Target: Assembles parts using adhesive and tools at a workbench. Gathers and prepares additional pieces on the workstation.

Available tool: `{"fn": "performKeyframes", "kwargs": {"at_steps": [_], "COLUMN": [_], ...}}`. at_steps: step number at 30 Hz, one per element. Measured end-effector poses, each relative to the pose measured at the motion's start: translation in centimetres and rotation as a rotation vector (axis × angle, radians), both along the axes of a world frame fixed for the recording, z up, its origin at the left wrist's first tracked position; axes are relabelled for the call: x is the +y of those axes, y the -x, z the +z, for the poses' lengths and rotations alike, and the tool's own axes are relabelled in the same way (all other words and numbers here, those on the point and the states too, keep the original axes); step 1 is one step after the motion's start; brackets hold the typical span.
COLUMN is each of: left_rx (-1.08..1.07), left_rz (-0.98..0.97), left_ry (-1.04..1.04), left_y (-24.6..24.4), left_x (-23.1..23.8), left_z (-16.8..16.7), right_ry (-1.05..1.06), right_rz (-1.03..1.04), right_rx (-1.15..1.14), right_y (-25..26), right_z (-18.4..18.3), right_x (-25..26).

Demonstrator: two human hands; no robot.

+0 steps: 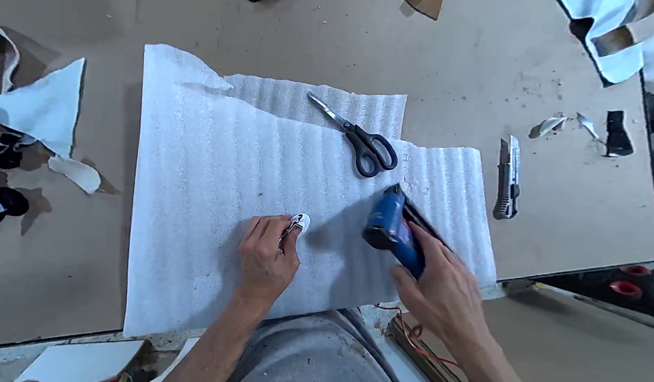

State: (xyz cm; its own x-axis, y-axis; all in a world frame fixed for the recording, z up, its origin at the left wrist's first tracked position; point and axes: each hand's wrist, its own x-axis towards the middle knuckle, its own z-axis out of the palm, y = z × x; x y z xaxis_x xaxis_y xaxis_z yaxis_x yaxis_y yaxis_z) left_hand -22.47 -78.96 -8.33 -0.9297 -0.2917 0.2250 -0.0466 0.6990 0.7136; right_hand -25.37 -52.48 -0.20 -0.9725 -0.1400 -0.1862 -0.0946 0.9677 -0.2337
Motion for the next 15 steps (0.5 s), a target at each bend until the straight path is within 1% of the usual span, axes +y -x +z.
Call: {"fn": "performKeyframes", "kwargs": {"at_steps": [2,4,5,9,15], "left_rx": [0.016,0.029,0.037,0.063,0.063], "left_rz": [0.02,0.021,0.024,0.015,0.015], "left_ry": [-0.011,-0.012,-0.014,-0.015,-0.02], "left_y": [0.1,0.0,0.1,0.1,0.2], "left_x": [0.0,0.1,0.2,0.3,0.1], "left_z": [-0.4,-0.7,-0.8,-1.0,-0.8], "right_ry": [0.063,0.154,0.195,0.249,0.23], "right_rz": [0.006,0.027,0.044,0.113,0.148], "right_rx": [-0.012,-0.129,-0.168,-0.228,-0.224], "right_y": [-0.9,-1.6,-1.7,-1.9,-1.5], "right_z": [2.8,5.1,5.5,4.9,4.5], "right_x": [-1.6,-3.6,-4.6,-6.8,-7.5]}}
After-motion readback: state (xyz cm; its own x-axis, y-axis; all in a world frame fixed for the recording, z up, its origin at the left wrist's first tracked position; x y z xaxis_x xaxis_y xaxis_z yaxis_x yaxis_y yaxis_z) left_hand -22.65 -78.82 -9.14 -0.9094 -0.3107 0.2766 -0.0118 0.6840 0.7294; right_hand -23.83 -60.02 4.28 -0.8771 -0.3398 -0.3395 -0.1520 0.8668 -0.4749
